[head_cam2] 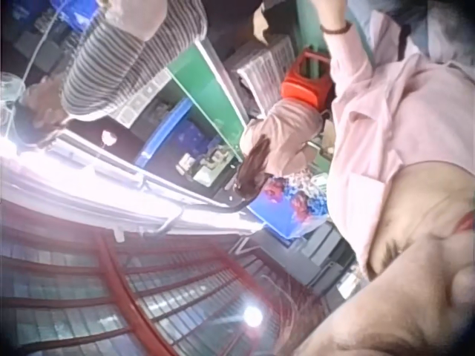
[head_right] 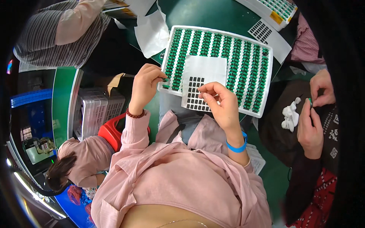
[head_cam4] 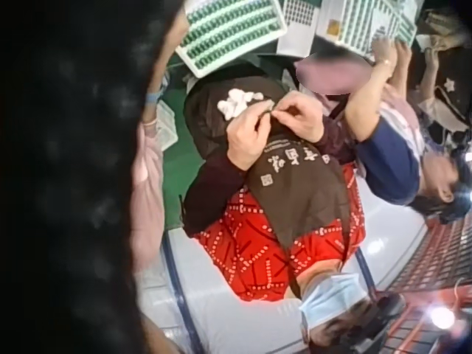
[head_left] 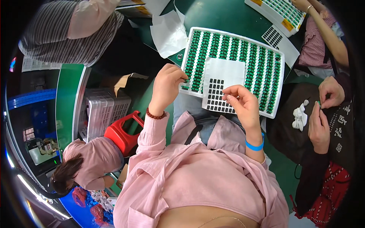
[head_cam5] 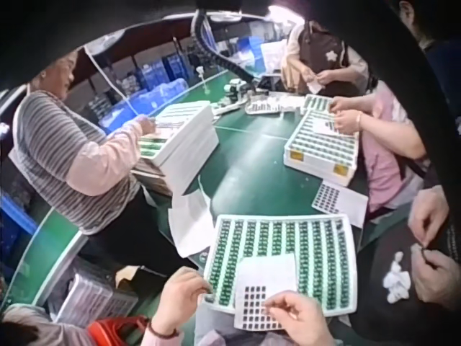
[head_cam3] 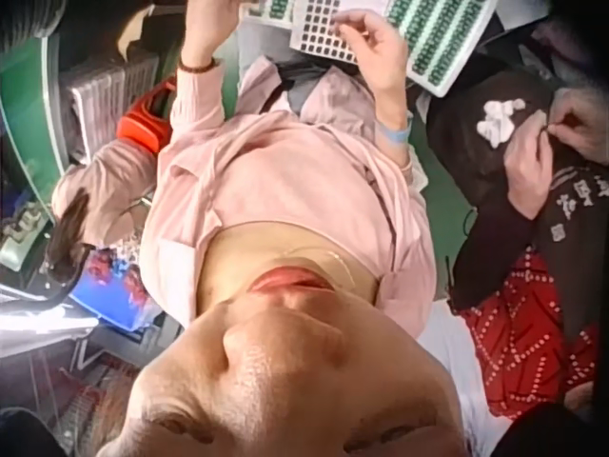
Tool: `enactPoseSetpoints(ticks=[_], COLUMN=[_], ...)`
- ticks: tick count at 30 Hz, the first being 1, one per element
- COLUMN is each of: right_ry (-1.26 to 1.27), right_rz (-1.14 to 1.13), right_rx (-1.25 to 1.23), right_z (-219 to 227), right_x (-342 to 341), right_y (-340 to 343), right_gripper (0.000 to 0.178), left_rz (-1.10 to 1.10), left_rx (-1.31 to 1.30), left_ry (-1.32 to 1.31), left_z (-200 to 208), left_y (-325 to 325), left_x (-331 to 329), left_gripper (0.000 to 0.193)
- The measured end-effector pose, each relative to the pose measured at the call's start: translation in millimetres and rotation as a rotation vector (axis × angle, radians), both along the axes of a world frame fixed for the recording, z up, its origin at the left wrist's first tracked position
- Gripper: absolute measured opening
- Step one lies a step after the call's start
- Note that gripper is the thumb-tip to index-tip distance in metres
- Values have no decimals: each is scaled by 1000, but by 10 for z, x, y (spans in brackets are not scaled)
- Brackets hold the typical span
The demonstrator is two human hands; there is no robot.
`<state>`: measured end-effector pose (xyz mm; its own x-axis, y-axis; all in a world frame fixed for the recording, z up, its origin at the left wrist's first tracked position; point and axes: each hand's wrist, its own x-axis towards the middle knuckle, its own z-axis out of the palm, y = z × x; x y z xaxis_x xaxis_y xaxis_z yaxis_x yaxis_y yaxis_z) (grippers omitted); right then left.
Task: Assembling small black inserts into green plastic ring components and organizing them in a tray.
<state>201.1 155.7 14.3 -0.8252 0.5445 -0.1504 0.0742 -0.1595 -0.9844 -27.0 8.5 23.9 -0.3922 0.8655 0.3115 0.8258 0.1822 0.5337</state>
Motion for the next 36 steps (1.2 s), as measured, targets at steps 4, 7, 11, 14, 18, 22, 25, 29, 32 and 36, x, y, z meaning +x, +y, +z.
enactPoseSetpoints(ticks=[4,7,11,14,18,22,25,29,32,36], right_ry=[-26,-45,-89,-136,-142,-59,-88,-120,-138,-139], right_rz=[5,2,-23,-110,-192,-205,-204,-202,-188,-190], right_rx=[-17,-19,58,311,664,917,974,1075,1111,1120], right_z=[3,-6,-12,-14,-82,-206,-265,-336,-388,-372], right_x=[-16,-68,-142,-233,-381,-563,-657,-691,-687,-692], right_y=[-11,-6,-14,-42,-72,-95,-149,-182,-165,-187], right_gripper=[17,16,15,14,14,12,13,13,12,11], left_rz=[-18,-13,-26,-29,-45,38,171,242,271,139], left_rx=[-41,-21,-33,-9,-63,-42,-78,-129,14,-9], left_ry=[65,127,178,193,190,257,251,116,169,307], left_z=[-90,-116,-80,-95,-121,-97,-194,-256,-150,-207], left_y=[-9,7,20,24,13,50,47,-38,84,135], left_x=[45,23,23,15,-8,78,180,174,157,84], left_gripper=[11,6,3,3,10,10,10,6,9,15])
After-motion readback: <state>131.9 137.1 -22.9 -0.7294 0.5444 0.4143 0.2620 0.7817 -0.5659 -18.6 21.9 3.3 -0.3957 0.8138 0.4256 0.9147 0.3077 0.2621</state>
